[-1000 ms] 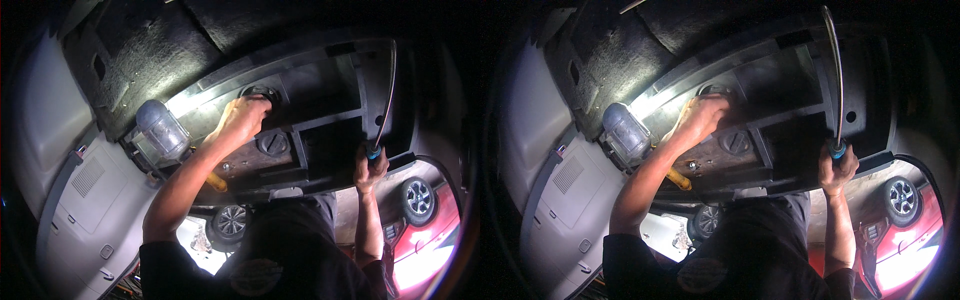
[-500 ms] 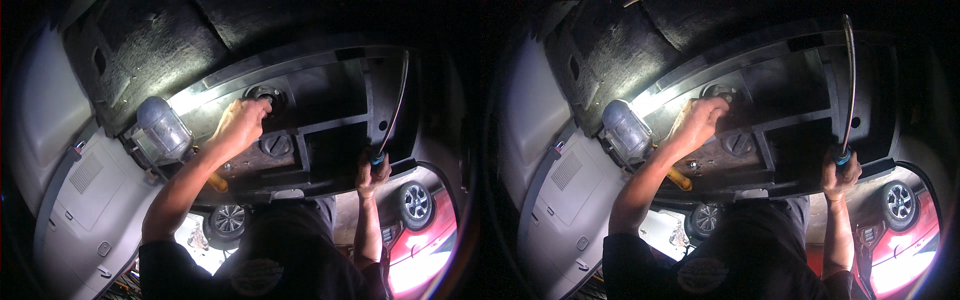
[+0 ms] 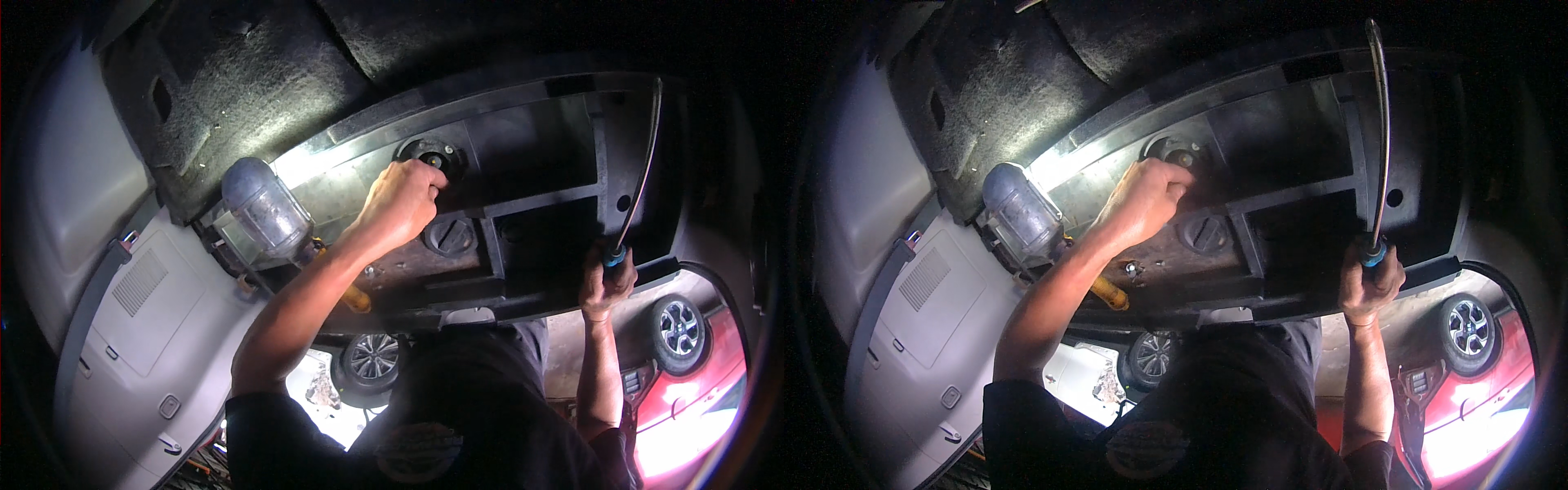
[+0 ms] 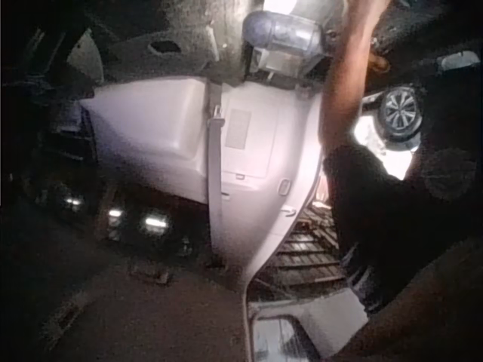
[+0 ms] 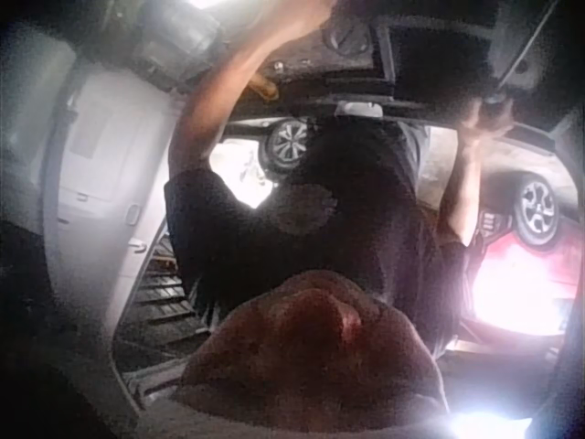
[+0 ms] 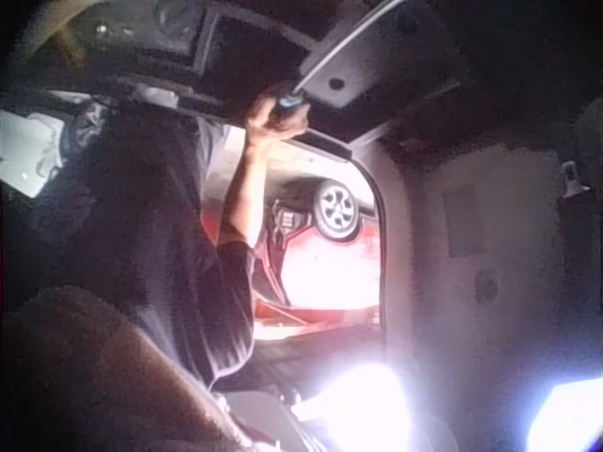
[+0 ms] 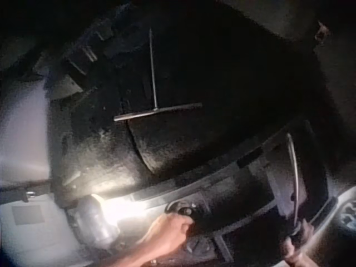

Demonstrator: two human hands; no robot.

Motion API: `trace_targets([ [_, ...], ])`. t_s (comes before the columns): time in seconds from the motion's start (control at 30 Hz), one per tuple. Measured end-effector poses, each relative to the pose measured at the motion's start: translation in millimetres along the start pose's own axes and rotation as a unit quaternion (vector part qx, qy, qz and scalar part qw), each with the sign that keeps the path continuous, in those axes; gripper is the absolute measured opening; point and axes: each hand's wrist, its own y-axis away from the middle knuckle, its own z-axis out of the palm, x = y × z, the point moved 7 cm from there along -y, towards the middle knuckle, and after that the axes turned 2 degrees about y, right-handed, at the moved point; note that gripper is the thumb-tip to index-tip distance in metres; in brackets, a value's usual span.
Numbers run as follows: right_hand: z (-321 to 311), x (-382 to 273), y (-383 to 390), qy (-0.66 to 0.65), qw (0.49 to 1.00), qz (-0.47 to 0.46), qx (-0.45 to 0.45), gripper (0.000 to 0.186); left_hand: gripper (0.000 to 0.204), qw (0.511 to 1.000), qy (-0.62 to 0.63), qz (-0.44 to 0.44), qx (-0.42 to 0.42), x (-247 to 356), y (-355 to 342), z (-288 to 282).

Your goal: The person removes the fuel pump assembly from the rear trunk area of a vehicle. The person uses a screwdriver to pry and loosen components, handles electrical connectors, and lifts the pump unit out of the fuel tank opening.

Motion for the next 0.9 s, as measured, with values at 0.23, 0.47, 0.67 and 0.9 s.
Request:
trace_targets([
  [0.23, 0, -10, -11, 0.049, 0.998, -0.011, -0.031, 0.033, 0.018, 0.999, 0.048, 0.022, 0.006, -15, -12, 8],
  [0.47, 3, -28, -33, -0.055, 0.998, 0.026, -0.033, 0.017, 0.016, 0.999, 0.03, 0.013, 0.009, -23, -22, 16],
  [0.67, 4, -33, -41, -0.081, 0.993, 0.057, -0.06, 0.016, 0.017, 0.997, 0.064, -0.02, -0.032, -12, -21, 7],
  [0.9, 5, -35, -41, -0.069, 0.995, 0.047, -0.049, 0.018, 0.015, 0.976, 0.154, -0.136, -0.068, -16, -14, 10],
])
